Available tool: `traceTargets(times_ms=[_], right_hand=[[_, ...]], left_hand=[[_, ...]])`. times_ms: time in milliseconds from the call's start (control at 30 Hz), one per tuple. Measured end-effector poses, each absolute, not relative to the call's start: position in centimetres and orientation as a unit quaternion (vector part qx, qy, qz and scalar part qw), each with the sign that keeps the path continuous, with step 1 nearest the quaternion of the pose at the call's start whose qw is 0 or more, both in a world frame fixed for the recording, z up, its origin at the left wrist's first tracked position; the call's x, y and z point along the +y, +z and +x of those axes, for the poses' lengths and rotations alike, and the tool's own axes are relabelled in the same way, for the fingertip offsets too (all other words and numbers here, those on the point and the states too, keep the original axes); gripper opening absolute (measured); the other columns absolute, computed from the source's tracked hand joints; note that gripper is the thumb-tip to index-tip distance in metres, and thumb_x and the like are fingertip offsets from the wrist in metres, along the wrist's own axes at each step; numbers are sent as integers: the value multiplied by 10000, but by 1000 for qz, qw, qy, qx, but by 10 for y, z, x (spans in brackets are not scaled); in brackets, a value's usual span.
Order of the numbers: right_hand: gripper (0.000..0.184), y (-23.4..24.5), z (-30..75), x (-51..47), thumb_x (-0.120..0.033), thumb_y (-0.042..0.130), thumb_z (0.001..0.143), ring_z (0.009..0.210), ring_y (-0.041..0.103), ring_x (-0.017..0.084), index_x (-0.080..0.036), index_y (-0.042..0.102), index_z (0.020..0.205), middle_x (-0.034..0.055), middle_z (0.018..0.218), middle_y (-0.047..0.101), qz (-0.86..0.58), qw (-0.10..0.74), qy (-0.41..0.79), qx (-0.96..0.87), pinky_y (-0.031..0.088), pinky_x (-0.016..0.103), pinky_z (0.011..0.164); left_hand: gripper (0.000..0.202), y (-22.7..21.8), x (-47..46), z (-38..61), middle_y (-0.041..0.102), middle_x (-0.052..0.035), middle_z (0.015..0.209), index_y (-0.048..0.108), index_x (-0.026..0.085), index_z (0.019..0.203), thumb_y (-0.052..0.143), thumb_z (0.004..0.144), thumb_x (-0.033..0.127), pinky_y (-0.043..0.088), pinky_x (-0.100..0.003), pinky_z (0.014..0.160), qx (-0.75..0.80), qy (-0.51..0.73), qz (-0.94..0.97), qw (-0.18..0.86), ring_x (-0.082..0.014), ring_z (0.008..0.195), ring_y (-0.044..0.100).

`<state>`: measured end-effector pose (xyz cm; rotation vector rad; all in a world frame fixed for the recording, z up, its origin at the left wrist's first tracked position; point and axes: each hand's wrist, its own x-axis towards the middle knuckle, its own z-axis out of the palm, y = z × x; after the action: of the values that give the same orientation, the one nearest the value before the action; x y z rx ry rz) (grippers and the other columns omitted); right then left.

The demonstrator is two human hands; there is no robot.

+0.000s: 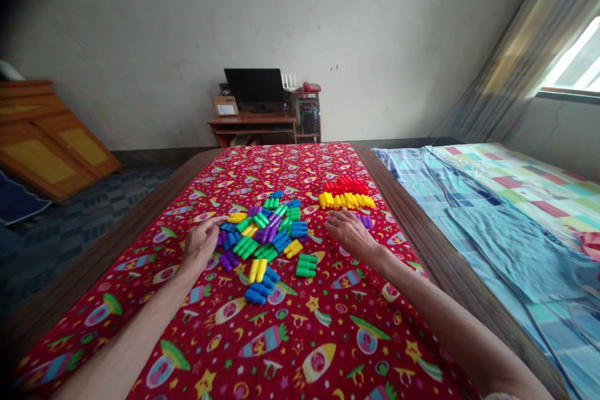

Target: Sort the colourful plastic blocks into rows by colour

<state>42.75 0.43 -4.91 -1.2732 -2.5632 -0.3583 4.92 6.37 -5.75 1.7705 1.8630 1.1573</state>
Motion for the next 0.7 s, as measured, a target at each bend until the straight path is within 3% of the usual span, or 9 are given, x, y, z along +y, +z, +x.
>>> traceTargets(times_ms=[233,533,600,700], right_hand=[[184,-48,449,20,-115,545,902,1025,648,216,-162,697,994,117,1033,712,-414,124,-88,-898,506,375,919],[276,-27,379,12,-258,418,992,984,647,209,-162,647,1112,131,1037,700,-322,281,-46,-903,509,346,864],[297,-20,346,16,-319,458,983,967,641,212,-164,619,1179,132,1039,692,-320,250,-30,-914,497,339,833],[329,-15,306,23,-392,534,944,877,631,230,-161,629,1158,126,946,685,-361,136,-54,-921,468,355,771]], left_hand=[[389,-60,65,48,751,-28,1029,742,215,961,412,758,178,529,-309,897,645,410,625,162,-217,961,689],[409,-61,65,48,742,-53,1064,729,186,1006,398,766,198,521,-327,917,649,396,630,159,-226,992,683],[406,-60,64,48,742,-59,1064,726,179,1006,398,767,200,521,-330,919,647,397,632,157,-227,998,683],[404,-59,64,48,746,-57,1050,720,177,1010,399,767,201,528,-324,909,643,403,632,157,-221,989,688]])
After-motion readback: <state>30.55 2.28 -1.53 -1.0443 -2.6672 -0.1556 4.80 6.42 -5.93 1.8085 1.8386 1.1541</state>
